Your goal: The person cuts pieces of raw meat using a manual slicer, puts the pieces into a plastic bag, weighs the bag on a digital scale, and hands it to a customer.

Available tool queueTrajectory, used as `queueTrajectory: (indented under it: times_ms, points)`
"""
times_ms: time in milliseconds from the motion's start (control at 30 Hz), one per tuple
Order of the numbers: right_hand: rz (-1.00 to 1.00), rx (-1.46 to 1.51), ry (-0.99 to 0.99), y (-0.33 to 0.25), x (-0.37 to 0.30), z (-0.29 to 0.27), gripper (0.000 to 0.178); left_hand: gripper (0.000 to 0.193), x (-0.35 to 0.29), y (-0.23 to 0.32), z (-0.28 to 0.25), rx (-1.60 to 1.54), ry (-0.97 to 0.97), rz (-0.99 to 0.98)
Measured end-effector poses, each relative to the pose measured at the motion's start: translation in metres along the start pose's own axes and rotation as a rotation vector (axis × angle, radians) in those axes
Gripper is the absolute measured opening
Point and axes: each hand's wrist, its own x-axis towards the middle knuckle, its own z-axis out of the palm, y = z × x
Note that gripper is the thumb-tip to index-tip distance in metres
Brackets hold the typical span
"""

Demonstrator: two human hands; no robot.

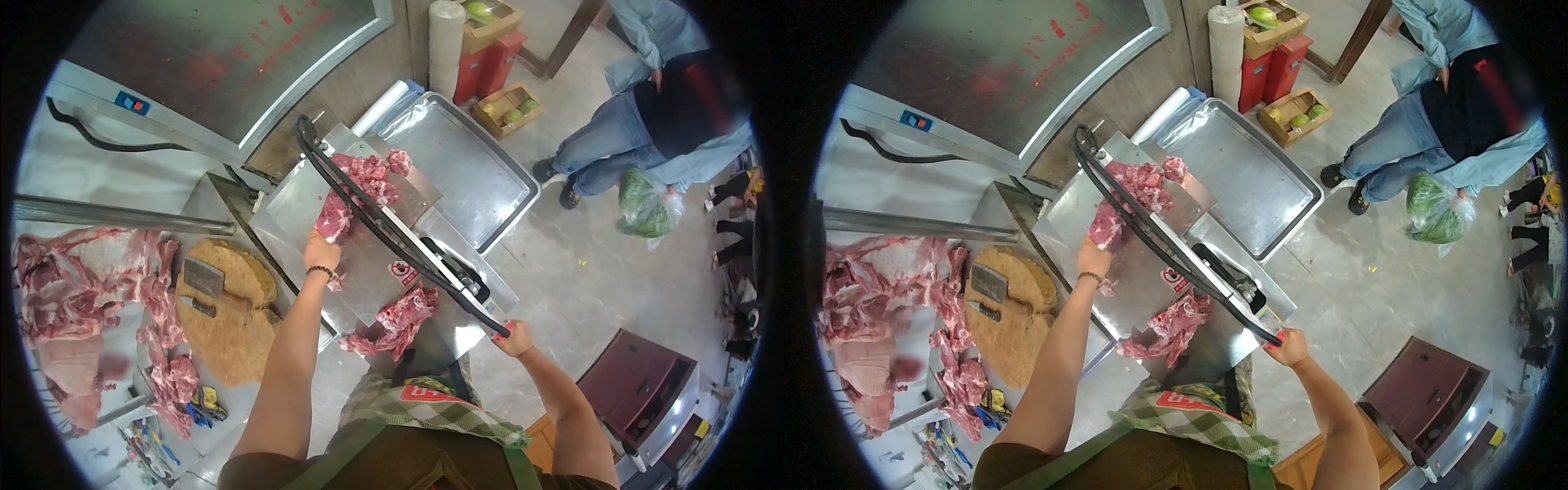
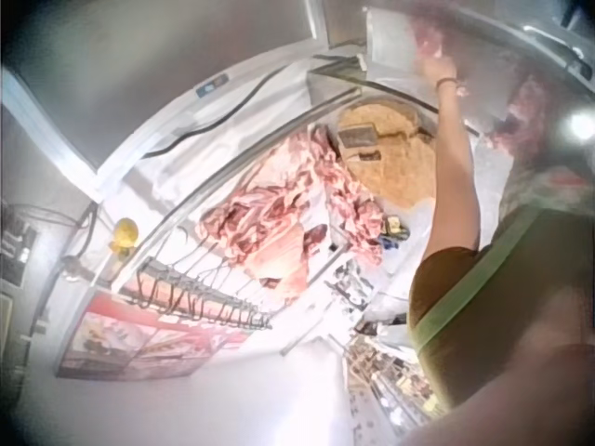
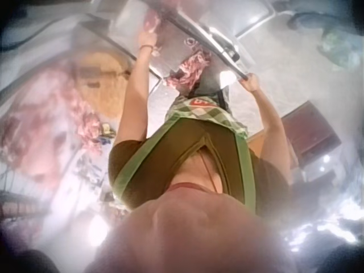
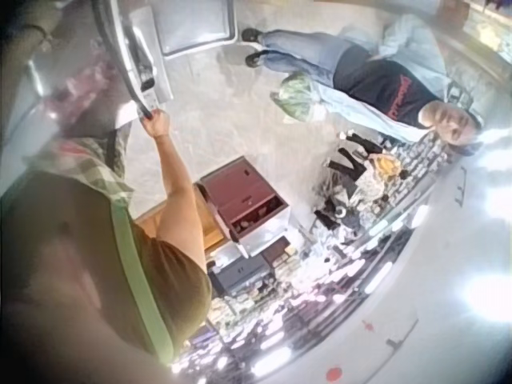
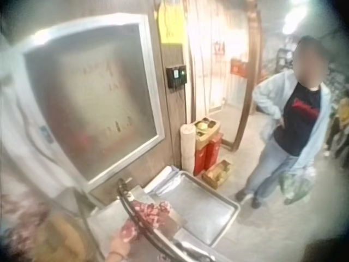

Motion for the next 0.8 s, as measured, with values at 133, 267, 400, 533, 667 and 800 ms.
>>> queueTrajectory:
  times_ms: [133,267,400,533,667,800]
  points:
    - [-0.087,-0.005,0.038,0.008,0.003,-0.009,0.031,0.042,-0.009,-0.032,0.019,-0.273,-0.184,-0.064]
    - [0.026,0.037,0.033,0.013,-0.007,0.006,0.032,0.038,-0.084,-0.055,-0.022,-0.660,-0.545,-0.267]
    - [0.142,0.028,-0.038,-0.019,-0.009,-0.018,0.032,0.035,-0.123,-0.097,-0.034,-0.472,-0.234,0.070]
    - [0.173,0.117,-0.022,-0.049,-0.017,-0.034,0.028,0.040,-0.116,-0.094,-0.036,-0.257,-0.032,0.196]
    - [0.310,0.190,-0.066,-0.062,-0.026,-0.054,0.024,0.044,-0.089,-0.088,-0.024,-0.270,-0.004,0.194]
    - [0.430,0.269,-0.096,-0.110,-0.037,-0.088,0.017,0.045,-0.072,-0.075,-0.023,-0.286,-0.009,0.253]
